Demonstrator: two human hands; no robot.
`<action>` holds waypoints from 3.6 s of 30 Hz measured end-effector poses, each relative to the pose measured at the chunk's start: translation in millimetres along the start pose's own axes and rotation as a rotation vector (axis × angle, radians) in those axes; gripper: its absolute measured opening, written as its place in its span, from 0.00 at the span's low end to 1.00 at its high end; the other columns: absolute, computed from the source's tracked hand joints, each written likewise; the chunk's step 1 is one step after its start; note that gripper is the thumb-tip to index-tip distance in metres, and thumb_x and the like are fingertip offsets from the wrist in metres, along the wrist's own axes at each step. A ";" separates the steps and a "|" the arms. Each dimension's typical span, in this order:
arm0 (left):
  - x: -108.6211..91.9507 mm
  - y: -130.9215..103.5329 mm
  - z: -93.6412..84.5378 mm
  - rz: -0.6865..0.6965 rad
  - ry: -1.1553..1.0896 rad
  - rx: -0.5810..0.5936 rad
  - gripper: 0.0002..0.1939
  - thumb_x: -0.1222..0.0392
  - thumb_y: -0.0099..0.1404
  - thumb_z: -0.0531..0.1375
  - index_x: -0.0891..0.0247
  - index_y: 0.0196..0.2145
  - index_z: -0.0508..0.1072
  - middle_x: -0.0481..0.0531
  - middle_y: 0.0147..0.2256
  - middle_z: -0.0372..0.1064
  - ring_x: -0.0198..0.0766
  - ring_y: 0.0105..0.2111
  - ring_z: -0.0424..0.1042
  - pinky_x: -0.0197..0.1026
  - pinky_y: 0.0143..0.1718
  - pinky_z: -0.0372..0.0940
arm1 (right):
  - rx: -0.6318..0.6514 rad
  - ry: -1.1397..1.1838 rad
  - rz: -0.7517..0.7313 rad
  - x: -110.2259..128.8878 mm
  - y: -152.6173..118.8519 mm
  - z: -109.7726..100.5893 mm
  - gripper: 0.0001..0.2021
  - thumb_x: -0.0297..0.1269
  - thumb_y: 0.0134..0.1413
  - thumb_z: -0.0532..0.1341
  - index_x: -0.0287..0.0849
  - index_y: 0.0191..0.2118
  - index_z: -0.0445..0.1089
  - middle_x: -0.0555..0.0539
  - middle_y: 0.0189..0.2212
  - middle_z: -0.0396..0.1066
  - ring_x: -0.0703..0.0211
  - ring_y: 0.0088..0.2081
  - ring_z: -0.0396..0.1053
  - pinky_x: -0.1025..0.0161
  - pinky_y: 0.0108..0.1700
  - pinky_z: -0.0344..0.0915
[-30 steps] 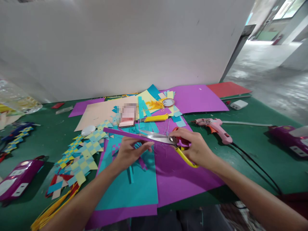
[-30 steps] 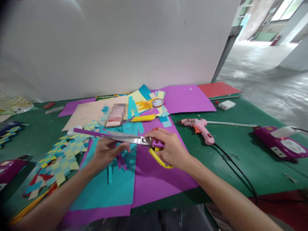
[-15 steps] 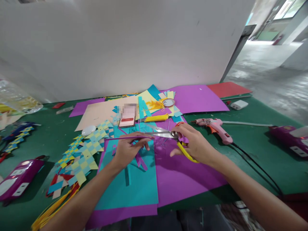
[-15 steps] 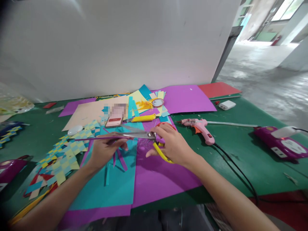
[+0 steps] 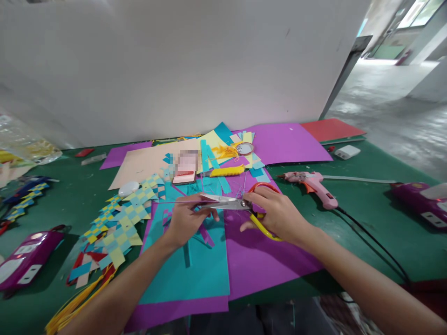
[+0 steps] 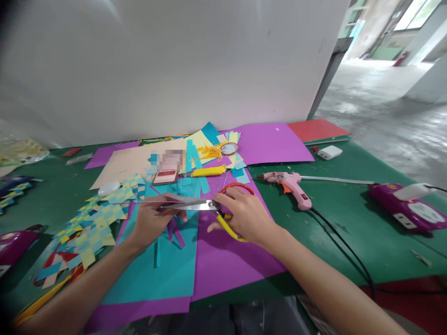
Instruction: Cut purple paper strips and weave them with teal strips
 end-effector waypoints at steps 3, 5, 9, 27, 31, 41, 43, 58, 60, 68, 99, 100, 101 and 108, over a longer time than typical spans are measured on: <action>2.6 -0.3 -0.1 -0.025 0.002 0.019 0.08 0.67 0.61 0.58 0.65 0.30 0.78 0.48 0.21 0.74 0.35 0.21 0.71 0.37 0.24 0.65 | -0.025 -0.002 -0.015 0.4 -0.7 0.3 0.25 0.59 0.53 0.59 0.38 0.39 0.70 0.46 0.29 0.67 0.59 0.30 0.63 0.63 0.32 0.58; 3.5 -0.2 -0.6 -0.036 0.029 0.032 0.08 0.67 0.61 0.58 0.64 0.28 0.77 0.48 0.21 0.74 0.34 0.21 0.70 0.37 0.24 0.64 | -0.042 -0.008 -0.019 0.5 -1.2 -0.2 0.25 0.59 0.53 0.59 0.37 0.39 0.71 0.46 0.28 0.68 0.59 0.29 0.64 0.64 0.31 0.57; 3.6 0.5 -1.0 -0.051 0.051 0.047 0.08 0.68 0.60 0.57 0.64 0.27 0.76 0.47 0.20 0.74 0.34 0.22 0.69 0.36 0.25 0.62 | -0.051 -0.029 -0.016 0.3 -2.0 -2.2 0.25 0.59 0.54 0.58 0.38 0.39 0.72 0.46 0.28 0.70 0.60 0.29 0.65 0.64 0.30 0.55; 0.4 2.2 0.2 -0.053 0.068 0.084 0.11 0.59 0.65 0.59 0.65 0.26 0.75 0.49 0.21 0.74 0.33 0.21 0.68 0.36 0.22 0.60 | -0.080 -0.090 -0.003 -3.8 -4.1 -2.4 0.24 0.58 0.56 0.57 0.39 0.37 0.75 0.47 0.24 0.72 0.61 0.24 0.67 0.64 0.26 0.50; -4.8 6.0 -4.3 -0.048 0.061 0.089 0.06 0.60 0.61 0.62 0.65 0.30 0.77 0.50 0.25 0.76 0.35 0.25 0.73 0.35 0.25 0.65 | -0.096 -0.080 0.003 -8.7 -3.4 -6.3 0.29 0.64 0.53 0.55 0.40 0.38 0.75 0.45 0.26 0.74 0.60 0.26 0.70 0.65 0.26 0.53; -7.0 8.6 -12.9 -0.029 -0.005 -0.107 0.10 0.64 0.61 0.59 0.65 0.24 0.76 0.49 0.20 0.73 0.34 0.21 0.72 0.35 0.25 0.68 | -0.016 -0.013 0.067 -10.1 -1.7 -14.8 0.30 0.64 0.52 0.56 0.39 0.42 0.73 0.42 0.34 0.75 0.56 0.33 0.73 0.65 0.33 0.63; -6.1 8.1 -10.5 -0.051 -0.028 -0.095 0.11 0.64 0.61 0.59 0.65 0.23 0.76 0.49 0.19 0.73 0.34 0.20 0.72 0.35 0.24 0.67 | -0.004 -0.011 0.071 -9.5 -1.7 -13.1 0.31 0.64 0.51 0.57 0.39 0.44 0.72 0.41 0.35 0.75 0.55 0.35 0.73 0.64 0.34 0.64; -4.1 5.6 -1.8 -0.155 -0.058 -0.063 0.12 0.60 0.58 0.60 0.65 0.19 0.74 0.50 0.17 0.72 0.34 0.18 0.69 0.35 0.20 0.62 | -0.013 -0.034 0.038 -4.2 -2.1 -4.2 0.28 0.64 0.52 0.57 0.39 0.39 0.72 0.43 0.29 0.74 0.57 0.31 0.71 0.65 0.31 0.59; -3.1 5.1 -2.1 -0.154 -0.037 -0.061 0.13 0.60 0.59 0.60 0.65 0.19 0.74 0.50 0.17 0.72 0.34 0.18 0.69 0.35 0.20 0.62 | -0.030 -0.039 0.029 -4.6 -2.6 -4.0 0.29 0.64 0.51 0.57 0.39 0.38 0.73 0.44 0.28 0.73 0.59 0.28 0.69 0.65 0.29 0.57; 0.1 4.5 -3.5 -0.126 -0.012 -0.011 0.14 0.56 0.61 0.62 0.66 0.22 0.77 0.50 0.20 0.74 0.34 0.20 0.71 0.34 0.22 0.64 | -0.078 -0.048 0.015 -6.6 -2.7 -6.3 0.30 0.65 0.52 0.55 0.39 0.37 0.75 0.45 0.24 0.73 0.61 0.25 0.67 0.66 0.26 0.54; -5.1 7.8 -5.7 -0.113 -0.025 -0.055 0.13 0.58 0.61 0.62 0.66 0.22 0.75 0.50 0.19 0.73 0.34 0.20 0.70 0.35 0.23 0.64 | -0.062 -0.065 0.014 -10.0 -3.1 -12.5 0.29 0.63 0.54 0.54 0.39 0.37 0.75 0.45 0.23 0.73 0.63 0.22 0.65 0.67 0.26 0.55; -5.4 8.1 -7.2 -0.100 -0.011 -0.052 0.12 0.58 0.61 0.62 0.66 0.23 0.75 0.50 0.20 0.74 0.34 0.21 0.71 0.35 0.23 0.65 | -0.055 -0.078 0.018 -10.8 -3.2 -12.8 0.29 0.63 0.55 0.54 0.39 0.37 0.75 0.45 0.23 0.73 0.63 0.22 0.65 0.67 0.26 0.55; -5.7 8.6 -9.1 -0.084 0.001 -0.056 0.10 0.58 0.61 0.62 0.66 0.25 0.76 0.50 0.21 0.74 0.35 0.22 0.71 0.35 0.24 0.66 | -0.051 -0.090 0.023 -11.7 -3.3 -13.3 0.29 0.63 0.55 0.53 0.39 0.37 0.75 0.45 0.23 0.73 0.63 0.22 0.65 0.66 0.26 0.54; -5.0 11.1 -19.0 -0.016 -0.036 -0.108 0.04 0.62 0.62 0.62 0.65 0.32 0.76 0.46 0.20 0.71 0.32 0.21 0.71 0.34 0.25 0.67 | -0.076 -0.094 -0.001 -14.3 -3.1 -16.7 0.33 0.66 0.52 0.51 0.38 0.37 0.74 0.45 0.25 0.74 0.61 0.23 0.68 0.66 0.25 0.55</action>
Point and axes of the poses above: each hand's wrist, its own y-axis towards the middle knuckle, its own z-axis out of the palm, x = y × z, the point moved 2 cm from there along y, towards the middle knuckle
